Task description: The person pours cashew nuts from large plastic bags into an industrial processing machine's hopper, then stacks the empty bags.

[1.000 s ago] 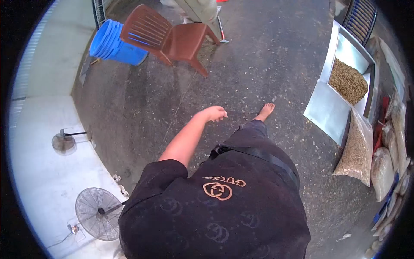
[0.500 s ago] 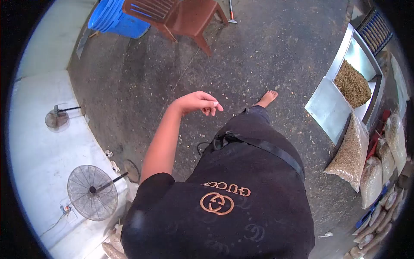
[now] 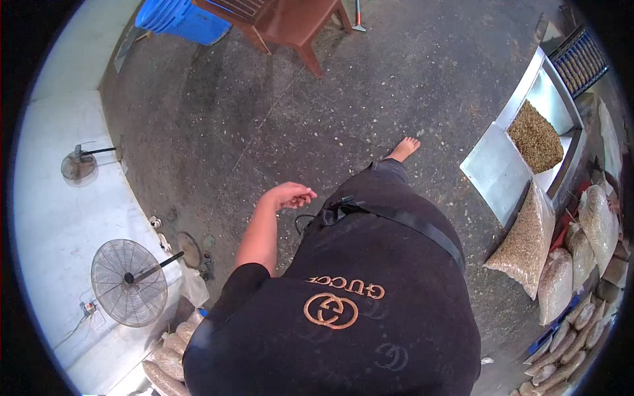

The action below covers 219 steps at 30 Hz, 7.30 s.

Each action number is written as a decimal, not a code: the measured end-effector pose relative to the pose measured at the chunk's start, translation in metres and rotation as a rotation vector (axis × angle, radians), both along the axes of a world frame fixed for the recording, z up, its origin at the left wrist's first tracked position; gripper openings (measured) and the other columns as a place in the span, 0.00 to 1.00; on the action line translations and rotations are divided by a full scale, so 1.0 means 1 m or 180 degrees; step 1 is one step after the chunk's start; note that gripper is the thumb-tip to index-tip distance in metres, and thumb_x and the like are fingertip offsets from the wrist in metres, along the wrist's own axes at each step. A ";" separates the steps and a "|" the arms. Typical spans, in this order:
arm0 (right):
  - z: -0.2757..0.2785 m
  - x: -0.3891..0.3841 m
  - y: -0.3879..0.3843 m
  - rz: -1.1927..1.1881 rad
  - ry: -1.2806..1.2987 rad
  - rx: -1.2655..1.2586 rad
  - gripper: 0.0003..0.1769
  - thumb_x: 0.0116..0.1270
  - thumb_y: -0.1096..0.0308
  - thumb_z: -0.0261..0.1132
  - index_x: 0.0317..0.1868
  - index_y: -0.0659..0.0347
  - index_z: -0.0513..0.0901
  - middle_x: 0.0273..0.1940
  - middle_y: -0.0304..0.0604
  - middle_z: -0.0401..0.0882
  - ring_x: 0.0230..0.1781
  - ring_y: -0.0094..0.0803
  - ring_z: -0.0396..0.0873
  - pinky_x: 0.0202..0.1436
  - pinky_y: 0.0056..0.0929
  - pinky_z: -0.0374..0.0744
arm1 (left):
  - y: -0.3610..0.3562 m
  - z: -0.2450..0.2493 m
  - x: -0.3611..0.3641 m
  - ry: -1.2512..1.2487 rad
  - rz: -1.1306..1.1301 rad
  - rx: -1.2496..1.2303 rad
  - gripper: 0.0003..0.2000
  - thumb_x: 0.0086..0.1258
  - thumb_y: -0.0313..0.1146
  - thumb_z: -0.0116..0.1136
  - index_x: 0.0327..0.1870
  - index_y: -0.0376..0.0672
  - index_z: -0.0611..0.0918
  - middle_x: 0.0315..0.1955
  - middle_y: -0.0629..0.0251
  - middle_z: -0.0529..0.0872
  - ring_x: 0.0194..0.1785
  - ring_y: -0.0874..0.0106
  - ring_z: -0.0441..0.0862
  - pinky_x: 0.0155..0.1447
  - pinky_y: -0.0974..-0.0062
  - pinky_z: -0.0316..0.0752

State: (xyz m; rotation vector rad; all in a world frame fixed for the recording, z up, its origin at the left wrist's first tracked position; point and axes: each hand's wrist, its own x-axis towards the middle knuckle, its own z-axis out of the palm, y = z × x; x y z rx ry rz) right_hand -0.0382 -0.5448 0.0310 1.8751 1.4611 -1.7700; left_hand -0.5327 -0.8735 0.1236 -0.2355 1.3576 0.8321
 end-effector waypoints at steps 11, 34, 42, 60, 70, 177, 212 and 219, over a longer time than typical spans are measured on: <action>0.012 0.006 0.002 -0.0051 0.0043 0.0076 0.18 0.73 0.57 0.53 0.48 0.64 0.80 0.37 0.39 0.81 0.36 0.24 0.76 0.41 0.22 0.73 | 0.085 0.124 -0.035 0.0238 -0.0875 0.2021 0.36 0.54 0.40 0.73 0.65 0.46 0.70 0.54 0.66 0.76 0.52 0.73 0.76 0.47 0.74 0.79; 0.303 -0.246 0.066 0.1356 0.1634 0.0834 0.13 0.72 0.64 0.56 0.45 0.65 0.80 0.38 0.37 0.80 0.39 0.24 0.76 0.45 0.23 0.73 | 0.163 0.170 0.045 0.2332 -0.1437 0.1665 0.14 0.58 0.34 0.66 0.41 0.39 0.77 0.32 0.67 0.79 0.37 0.74 0.75 0.40 0.75 0.72; 0.303 -0.340 0.014 0.4106 0.1396 0.1269 0.29 0.51 0.52 0.73 0.46 0.64 0.78 0.39 0.56 0.81 0.43 0.51 0.81 0.47 0.42 0.79 | 0.175 0.148 0.079 0.2940 -0.0180 0.1262 0.09 0.58 0.28 0.65 0.38 0.40 0.79 0.29 0.69 0.79 0.34 0.81 0.75 0.39 0.79 0.71; 0.283 -0.333 0.030 0.2678 0.1704 -0.1214 0.18 0.61 0.70 0.68 0.49 0.67 0.76 0.36 0.38 0.80 0.39 0.21 0.77 0.47 0.21 0.75 | 0.142 0.151 0.061 0.0834 0.0385 0.2079 0.17 0.64 0.25 0.61 0.54 0.38 0.79 0.46 0.69 0.81 0.49 0.79 0.76 0.54 0.79 0.72; 0.306 -0.336 0.023 0.4337 0.1659 0.1336 0.17 0.57 0.68 0.67 0.47 0.62 0.78 0.43 0.52 0.81 0.45 0.48 0.80 0.49 0.41 0.77 | 0.149 0.153 0.071 0.1211 0.0336 0.2134 0.16 0.65 0.25 0.60 0.54 0.38 0.77 0.47 0.68 0.81 0.51 0.78 0.77 0.58 0.77 0.71; 0.126 -0.240 0.118 0.1429 0.0642 -0.0259 0.17 0.65 0.51 0.64 0.37 0.57 0.84 0.28 0.35 0.82 0.30 0.24 0.78 0.35 0.24 0.76 | 0.172 -0.007 -0.119 0.1669 -0.0932 0.0519 0.13 0.69 0.40 0.58 0.44 0.39 0.80 0.31 0.71 0.82 0.33 0.79 0.78 0.40 0.77 0.74; 0.281 -0.415 0.430 0.1879 0.2102 -0.1132 0.19 0.61 0.66 0.69 0.51 0.63 0.81 0.40 0.40 0.85 0.38 0.27 0.83 0.44 0.24 0.81 | 0.463 0.162 -0.304 -0.0092 -0.0715 0.1106 0.09 0.71 0.30 0.55 0.48 0.38 0.78 0.38 0.71 0.81 0.42 0.80 0.77 0.47 0.80 0.72; 0.092 -0.474 0.429 0.1269 -0.1138 0.1832 0.23 0.65 0.50 0.64 0.46 0.63 0.82 0.37 0.43 0.84 0.36 0.27 0.81 0.38 0.28 0.79 | 0.512 0.025 -0.370 0.0869 -0.1022 0.0563 0.17 0.74 0.45 0.50 0.46 0.38 0.79 0.39 0.65 0.83 0.43 0.73 0.79 0.51 0.74 0.73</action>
